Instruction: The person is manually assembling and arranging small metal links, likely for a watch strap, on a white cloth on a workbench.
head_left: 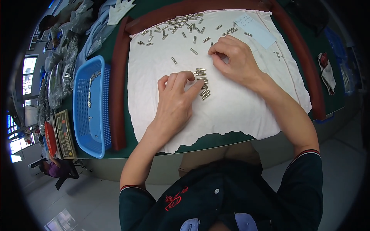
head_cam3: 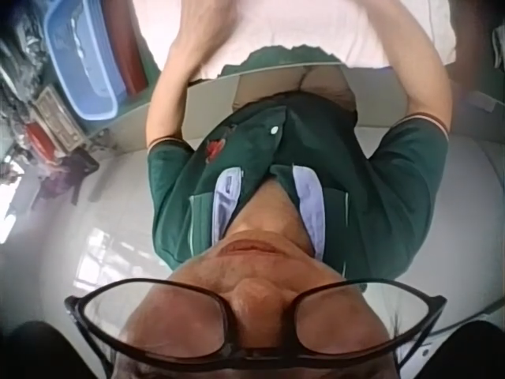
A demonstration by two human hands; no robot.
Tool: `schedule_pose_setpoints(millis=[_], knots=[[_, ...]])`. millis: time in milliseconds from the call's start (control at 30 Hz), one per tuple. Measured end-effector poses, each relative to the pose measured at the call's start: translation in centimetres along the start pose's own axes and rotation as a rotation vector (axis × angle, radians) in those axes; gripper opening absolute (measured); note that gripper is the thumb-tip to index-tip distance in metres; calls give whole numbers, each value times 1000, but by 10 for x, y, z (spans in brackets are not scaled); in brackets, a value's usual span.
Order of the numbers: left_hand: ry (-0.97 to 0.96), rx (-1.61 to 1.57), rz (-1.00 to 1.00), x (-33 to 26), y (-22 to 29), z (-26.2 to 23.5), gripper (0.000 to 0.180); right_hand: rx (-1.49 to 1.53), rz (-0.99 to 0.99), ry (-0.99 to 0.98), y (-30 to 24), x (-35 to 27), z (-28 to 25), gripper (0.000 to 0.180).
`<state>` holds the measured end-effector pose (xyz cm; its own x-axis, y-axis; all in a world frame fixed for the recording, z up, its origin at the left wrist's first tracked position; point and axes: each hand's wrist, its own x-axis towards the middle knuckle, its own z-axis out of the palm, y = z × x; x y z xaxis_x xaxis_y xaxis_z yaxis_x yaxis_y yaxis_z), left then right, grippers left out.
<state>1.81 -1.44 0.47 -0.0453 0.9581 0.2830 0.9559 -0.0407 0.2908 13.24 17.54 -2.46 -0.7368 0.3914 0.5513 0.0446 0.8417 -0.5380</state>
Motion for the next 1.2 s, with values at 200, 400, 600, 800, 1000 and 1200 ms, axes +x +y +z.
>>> schedule_pose_setpoints(millis=[200, 400, 600, 800, 1000, 1200], knots=[[49, 32, -55, 8, -1, -1, 56, -6, -18, 1, 0, -1, 0, 6], [35, 7, 5, 8, 1, -6, 43, -13, -8, -10, 1, -1, -2, 5], [31, -163, -85, 9, 3, -10, 35, -3, -3, -11, 1, -1, -1, 5], [-89, -20, -73, 18, 9, -13, 48, -2, -3, -13, 1, -2, 0, 6], [-211, 126, -14, 32, 12, -13, 37, -7, -50, 21, 4, -3, -1, 7], [-357, 537, 80, 33, 26, -6, 41, 18, -12, 2, 0, 1, -1, 5]])
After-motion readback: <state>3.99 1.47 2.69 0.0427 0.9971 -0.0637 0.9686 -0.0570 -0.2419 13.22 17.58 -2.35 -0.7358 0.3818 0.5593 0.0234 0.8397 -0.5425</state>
